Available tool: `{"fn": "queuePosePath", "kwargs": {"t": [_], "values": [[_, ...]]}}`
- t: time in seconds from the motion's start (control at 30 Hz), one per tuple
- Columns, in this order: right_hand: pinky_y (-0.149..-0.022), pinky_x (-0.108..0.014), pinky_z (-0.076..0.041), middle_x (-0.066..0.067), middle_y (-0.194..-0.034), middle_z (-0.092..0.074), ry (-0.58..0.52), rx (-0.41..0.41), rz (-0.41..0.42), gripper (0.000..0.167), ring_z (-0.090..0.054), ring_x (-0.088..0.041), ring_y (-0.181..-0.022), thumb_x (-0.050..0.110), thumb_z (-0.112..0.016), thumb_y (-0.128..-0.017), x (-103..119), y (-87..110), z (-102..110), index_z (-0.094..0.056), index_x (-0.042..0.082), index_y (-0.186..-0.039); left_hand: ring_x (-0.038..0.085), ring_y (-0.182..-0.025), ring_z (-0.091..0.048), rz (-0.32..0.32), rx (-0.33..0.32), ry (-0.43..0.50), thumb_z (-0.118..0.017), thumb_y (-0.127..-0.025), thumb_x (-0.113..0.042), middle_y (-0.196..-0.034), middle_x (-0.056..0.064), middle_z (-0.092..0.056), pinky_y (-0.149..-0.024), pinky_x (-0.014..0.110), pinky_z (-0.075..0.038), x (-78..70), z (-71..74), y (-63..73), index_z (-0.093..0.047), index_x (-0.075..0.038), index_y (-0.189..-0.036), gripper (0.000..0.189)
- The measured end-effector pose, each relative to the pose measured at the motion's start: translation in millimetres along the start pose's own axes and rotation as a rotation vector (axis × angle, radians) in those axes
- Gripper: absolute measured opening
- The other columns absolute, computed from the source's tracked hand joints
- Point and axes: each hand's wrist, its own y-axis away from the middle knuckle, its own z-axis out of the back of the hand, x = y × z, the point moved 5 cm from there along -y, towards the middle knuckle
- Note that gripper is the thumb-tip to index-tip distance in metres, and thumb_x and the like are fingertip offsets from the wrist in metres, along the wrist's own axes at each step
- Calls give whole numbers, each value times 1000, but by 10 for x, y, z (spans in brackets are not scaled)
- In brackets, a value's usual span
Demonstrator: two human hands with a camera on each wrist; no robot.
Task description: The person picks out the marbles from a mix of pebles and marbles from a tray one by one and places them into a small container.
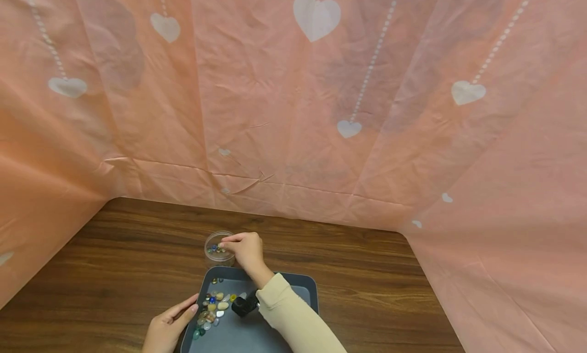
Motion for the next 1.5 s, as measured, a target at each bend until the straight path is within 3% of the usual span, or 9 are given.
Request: {"fn": "queuePosePath", "kwargs": {"t": [0.07, 0.17, 0.43, 0.67, 0.83, 1.1, 1.2, 1.5], "values": [[-54, -16, -46, -11, -82, -78, 135, -27, 61, 10, -62, -4, -64, 13, -83, -79, 61, -31, -24, -81, 4, -82, 8, -82, -69, -3, 5, 3, -74, -90, -31, -121, 20, -70, -67, 24, -57, 2, -4, -7, -68, -3, -126, 46], [-52, -16, -43, -9, -78, -78, 266, -55, 117, 6, -65, -8, -65, 9, -83, -78, 113, -64, -64, -81, 4, -79, 5, -84, -69, -11, 4, -3, -75, -89, -30, -122, 19, -70, -69, 22, -56, -1, -11, -10, -68, -4, -125, 45], [-62, -20, -53, -10, -77, -77, 317, -65, 120, 4, -73, -22, -78, 3, -83, -76, 110, -92, -115, -80, 2, -78, 7, -87, -69, 5, 14, -1, -74, -89, -34, -124, 18, -69, -69, 22, -56, -1, -9, -5, -68, -4, -126, 48], [-55, -17, -49, -12, -76, -77, 288, -67, 120, 4, -72, -20, -71, 2, -82, -77, 88, -57, -111, -80, 0, -79, 9, -86, -70, 10, 15, 5, -75, -89, -34, -124, 18, -69, -68, 24, -57, 20, -2, -17, -68, -5, -126, 48], [-55, -16, -47, -11, -79, -78, 228, -73, 104, 5, -68, -12, -70, 5, -83, -78, 70, -7, -62, -80, 1, -81, 8, -83, -70, 1, 18, 20, -75, -90, -32, -124, 19, -69, -68, 24, -57, 17, -12, -21, -67, -4, -127, 47], [-62, -18, -53, -15, -90, -78, -81, -78, -36, 14, -65, -3, -69, 9, -80, -82, -114, 248, 12, -80, 0, -92, 9, -85, -70, -4, 2, -12, -75, -89, -34, -123, 17, -69, -68, 23, -57, 10, 11, -20, -69, -6, -125, 47], [-67, -20, -56, -16, -90, -78, -140, -91, -63, 15, -67, -4, -72, 9, -81, -81, -181, 354, 20, -79, -1, -93, 8, -85, -70, -10, 9, -11, -75, -89, -33, -123, 18, -69, -68, 23, -57, 4, 5, -20, -69, -5, -125, 46], [-66, -19, -55, -14, -88, -78, -122, -81, -84, 13, -69, -7, -76, 8, -82, -79, -312, 524, -53, -80, 1, -90, 5, -84, -69, -7, 2, 7, -74, -90, -31, -123, 17, -69, -68, 23, -57, 18, -5, -28, -68, -4, -125, 45]]}}
